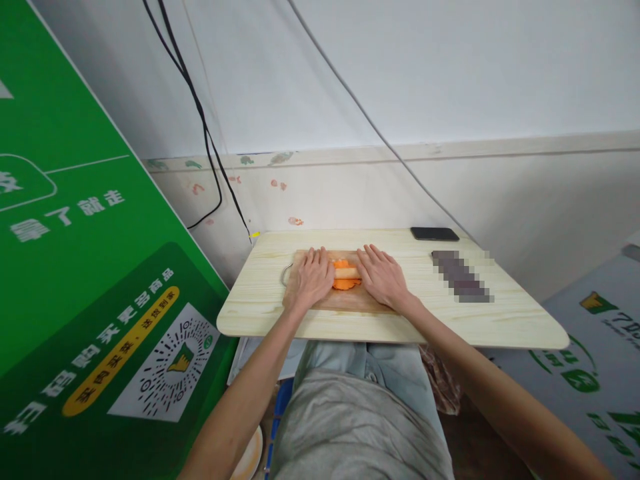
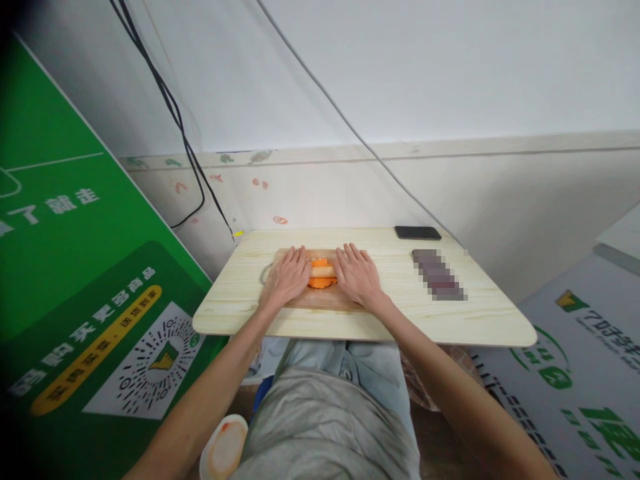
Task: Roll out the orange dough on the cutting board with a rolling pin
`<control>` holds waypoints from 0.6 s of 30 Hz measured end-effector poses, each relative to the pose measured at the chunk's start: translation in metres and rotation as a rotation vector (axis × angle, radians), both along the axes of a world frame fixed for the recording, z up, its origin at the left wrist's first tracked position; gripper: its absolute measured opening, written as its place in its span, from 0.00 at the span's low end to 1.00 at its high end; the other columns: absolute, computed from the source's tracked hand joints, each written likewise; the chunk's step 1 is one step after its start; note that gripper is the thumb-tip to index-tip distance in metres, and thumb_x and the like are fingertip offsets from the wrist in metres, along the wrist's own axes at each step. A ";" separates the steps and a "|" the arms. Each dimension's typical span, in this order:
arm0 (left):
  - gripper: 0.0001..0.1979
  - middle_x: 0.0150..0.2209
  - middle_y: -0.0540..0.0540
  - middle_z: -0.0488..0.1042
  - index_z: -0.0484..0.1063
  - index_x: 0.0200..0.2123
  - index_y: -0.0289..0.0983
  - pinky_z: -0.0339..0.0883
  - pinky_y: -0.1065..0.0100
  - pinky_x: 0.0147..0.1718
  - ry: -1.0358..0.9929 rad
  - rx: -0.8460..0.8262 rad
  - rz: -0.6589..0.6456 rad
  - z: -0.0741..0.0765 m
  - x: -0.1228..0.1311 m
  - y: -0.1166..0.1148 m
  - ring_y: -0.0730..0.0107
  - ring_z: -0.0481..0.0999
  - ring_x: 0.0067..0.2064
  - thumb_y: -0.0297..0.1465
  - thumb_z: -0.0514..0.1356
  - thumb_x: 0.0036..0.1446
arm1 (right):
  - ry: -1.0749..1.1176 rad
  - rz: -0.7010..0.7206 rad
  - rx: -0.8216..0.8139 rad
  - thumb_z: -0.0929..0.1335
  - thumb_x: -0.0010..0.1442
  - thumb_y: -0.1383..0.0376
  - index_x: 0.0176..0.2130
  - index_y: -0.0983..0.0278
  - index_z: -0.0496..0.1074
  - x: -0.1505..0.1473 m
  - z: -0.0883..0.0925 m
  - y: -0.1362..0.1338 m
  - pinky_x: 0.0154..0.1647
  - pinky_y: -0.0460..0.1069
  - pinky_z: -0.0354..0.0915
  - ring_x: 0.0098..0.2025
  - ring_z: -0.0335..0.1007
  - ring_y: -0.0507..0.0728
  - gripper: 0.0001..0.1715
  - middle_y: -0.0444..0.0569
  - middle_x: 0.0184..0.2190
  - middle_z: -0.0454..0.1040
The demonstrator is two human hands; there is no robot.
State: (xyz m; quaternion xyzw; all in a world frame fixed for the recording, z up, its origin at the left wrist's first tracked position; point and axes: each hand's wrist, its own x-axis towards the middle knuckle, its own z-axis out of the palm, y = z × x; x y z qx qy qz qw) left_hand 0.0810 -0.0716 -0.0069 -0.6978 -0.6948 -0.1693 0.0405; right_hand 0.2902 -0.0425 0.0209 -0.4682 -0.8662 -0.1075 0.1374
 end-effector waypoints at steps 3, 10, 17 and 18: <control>0.32 0.74 0.33 0.65 0.59 0.74 0.24 0.52 0.53 0.76 -0.009 -0.016 0.004 0.000 0.002 -0.008 0.50 0.58 0.78 0.35 0.41 0.75 | 0.000 0.017 0.020 0.52 0.78 0.59 0.70 0.73 0.69 0.002 -0.001 -0.006 0.75 0.59 0.56 0.76 0.59 0.65 0.35 0.64 0.73 0.65; 0.30 0.73 0.34 0.67 0.63 0.72 0.28 0.52 0.53 0.75 -0.003 -0.001 -0.004 -0.002 0.005 -0.025 0.52 0.61 0.76 0.35 0.42 0.76 | 0.026 0.037 -0.009 0.53 0.78 0.58 0.73 0.73 0.64 0.008 -0.007 -0.019 0.73 0.58 0.59 0.76 0.59 0.64 0.36 0.62 0.74 0.63; 0.31 0.72 0.29 0.66 0.63 0.72 0.22 0.48 0.52 0.77 0.048 0.039 -0.046 -0.005 0.009 -0.035 0.50 0.63 0.75 0.34 0.42 0.75 | 0.049 0.038 -0.044 0.51 0.79 0.57 0.73 0.71 0.64 0.014 -0.015 -0.031 0.72 0.58 0.59 0.76 0.60 0.63 0.37 0.63 0.74 0.63; 0.31 0.73 0.29 0.66 0.63 0.72 0.22 0.47 0.52 0.77 0.050 0.034 -0.049 -0.004 0.008 -0.035 0.50 0.62 0.76 0.34 0.42 0.75 | 0.052 0.031 -0.053 0.51 0.79 0.57 0.73 0.72 0.65 0.013 -0.015 -0.030 0.72 0.58 0.59 0.76 0.60 0.63 0.37 0.63 0.74 0.63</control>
